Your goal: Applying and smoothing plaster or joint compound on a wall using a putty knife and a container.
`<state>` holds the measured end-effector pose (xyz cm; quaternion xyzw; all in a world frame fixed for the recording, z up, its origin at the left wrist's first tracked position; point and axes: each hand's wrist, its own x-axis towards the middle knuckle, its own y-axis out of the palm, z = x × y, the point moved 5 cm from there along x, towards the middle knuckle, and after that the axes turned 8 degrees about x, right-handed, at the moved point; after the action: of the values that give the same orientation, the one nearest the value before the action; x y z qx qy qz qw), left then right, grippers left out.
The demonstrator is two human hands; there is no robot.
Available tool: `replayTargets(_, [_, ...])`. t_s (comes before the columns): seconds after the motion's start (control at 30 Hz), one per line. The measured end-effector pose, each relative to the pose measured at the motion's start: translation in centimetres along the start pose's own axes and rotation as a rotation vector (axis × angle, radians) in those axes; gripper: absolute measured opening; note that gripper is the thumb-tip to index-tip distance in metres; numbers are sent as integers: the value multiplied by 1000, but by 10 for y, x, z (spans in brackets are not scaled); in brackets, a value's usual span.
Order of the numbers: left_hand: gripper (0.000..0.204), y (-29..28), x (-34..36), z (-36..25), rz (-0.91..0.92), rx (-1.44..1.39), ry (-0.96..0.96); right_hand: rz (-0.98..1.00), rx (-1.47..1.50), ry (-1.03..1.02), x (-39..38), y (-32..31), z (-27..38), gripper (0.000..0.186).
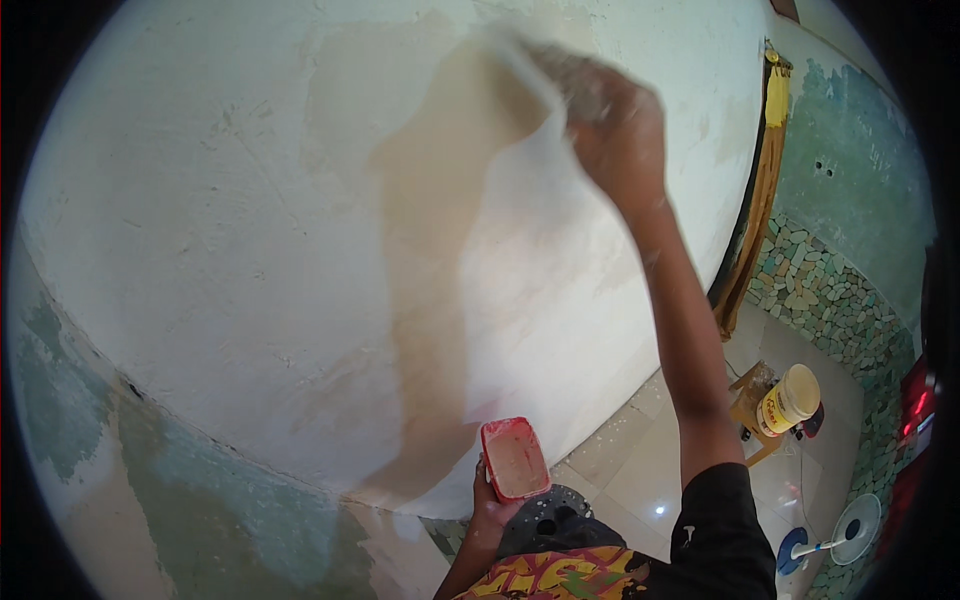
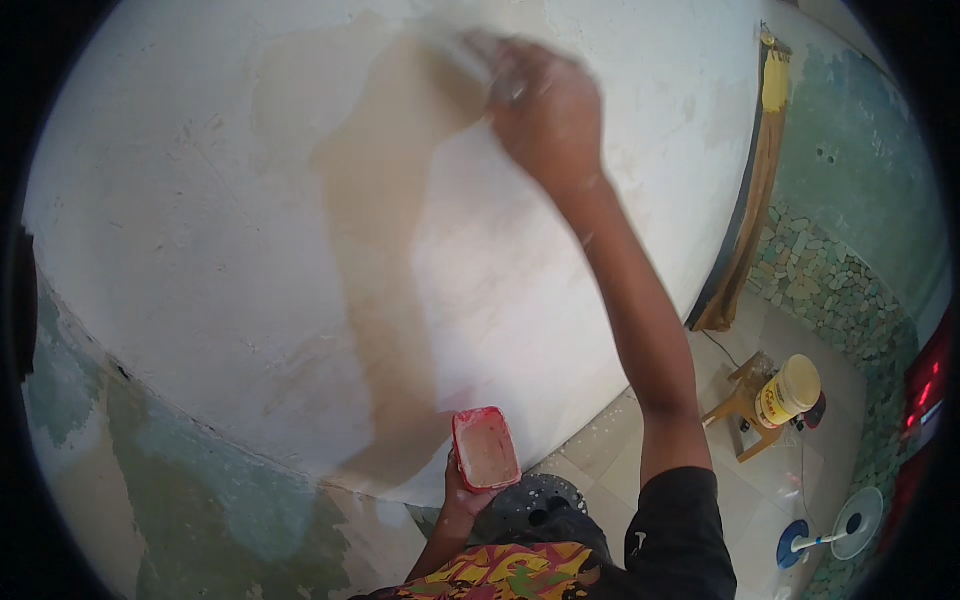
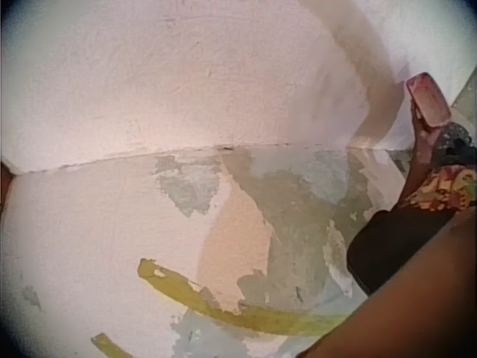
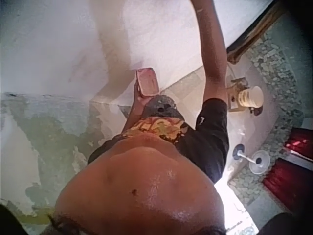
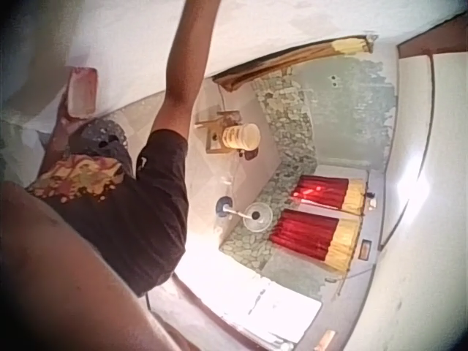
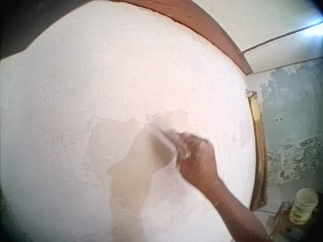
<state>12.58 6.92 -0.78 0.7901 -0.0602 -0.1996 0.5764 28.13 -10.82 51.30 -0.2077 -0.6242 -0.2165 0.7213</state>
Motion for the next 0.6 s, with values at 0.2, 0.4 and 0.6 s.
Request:
replayTargets(0.2, [66,-22,-1,-8,-11,96,143,-50,-129,-63,7,11,-43,25])
replayTargets(0.4, [68,-29,-3,-4,34,61,66,228,162,-251,-73,33,83,51])
replayTargets(0.6, [66,-16,12,0,-4,169,37,136,-15,-40,-29,2,-23,52])
